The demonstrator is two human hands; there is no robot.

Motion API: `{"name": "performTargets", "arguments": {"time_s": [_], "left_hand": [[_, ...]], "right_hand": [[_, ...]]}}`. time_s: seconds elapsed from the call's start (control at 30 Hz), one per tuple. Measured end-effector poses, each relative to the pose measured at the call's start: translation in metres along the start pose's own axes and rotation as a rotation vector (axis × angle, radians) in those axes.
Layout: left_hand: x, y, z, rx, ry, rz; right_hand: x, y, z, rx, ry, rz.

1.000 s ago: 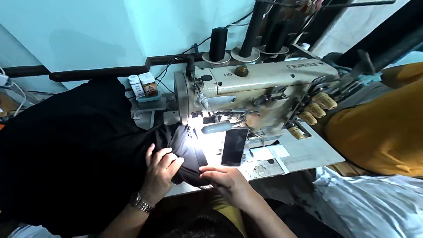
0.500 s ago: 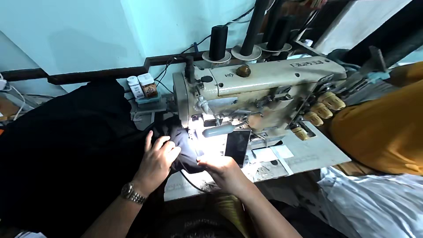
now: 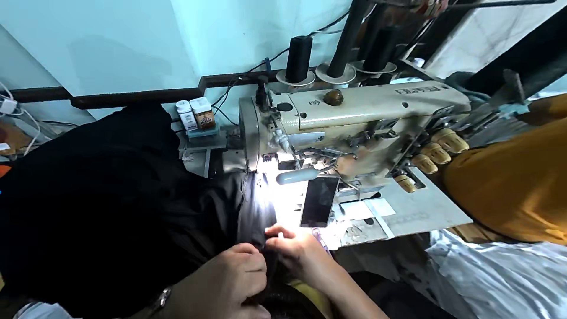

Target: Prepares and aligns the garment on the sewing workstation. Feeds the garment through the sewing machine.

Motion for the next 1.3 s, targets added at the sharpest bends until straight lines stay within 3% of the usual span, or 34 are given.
{"name": "performTargets", "arguments": {"time_s": [0.1, 0.2, 0.3, 0.63, 0.97, 1.13, 1.23, 1.3], "left_hand": [[-0.011, 0.007, -0.023, 0.146, -0.161, 0.256], [-0.025, 0.017, -0.062, 0.311, -0.417, 0.394], [-0.009, 0.03, -0.087, 0.44, -0.566, 0.506], [0.012, 0.034, -0.069, 0.49, -0.581, 0.363], [0.039, 0.012, -0.116, 0.557, -0.636, 0.223], [0.052, 0.004, -0.144, 0.686, -0.639, 0.083], [0.063, 0.01, -0.135, 0.779, -0.622, 0.01], [0.063, 0.012, -0.109, 0.659, -0.554, 0.013]], "right_hand": [[-0.003, 0.021, -0.011, 0.021, -0.08, 0.01], [0.005, 0.029, -0.018, 0.043, -0.115, 0.045], [0.015, 0.03, -0.021, 0.061, -0.087, 0.068], [0.018, 0.035, -0.019, 0.07, -0.12, 0.12], [0.023, -0.008, 0.01, 0.034, 0.027, 0.131], [0.026, -0.022, 0.03, -0.038, 0.157, 0.257], [0.024, -0.026, 0.035, -0.078, 0.143, 0.272], [0.02, -0.026, 0.034, -0.054, 0.121, 0.242]]}}
Point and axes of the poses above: each hand's wrist, its own y-axis away from the middle knuckle, its own x-axis out of the back of the hand, z = x × y, the point moved 10 cm from there along -y, towards the middle knuckle, and after that the axes turned 9 degrees about -z, right-handed, at the moved point
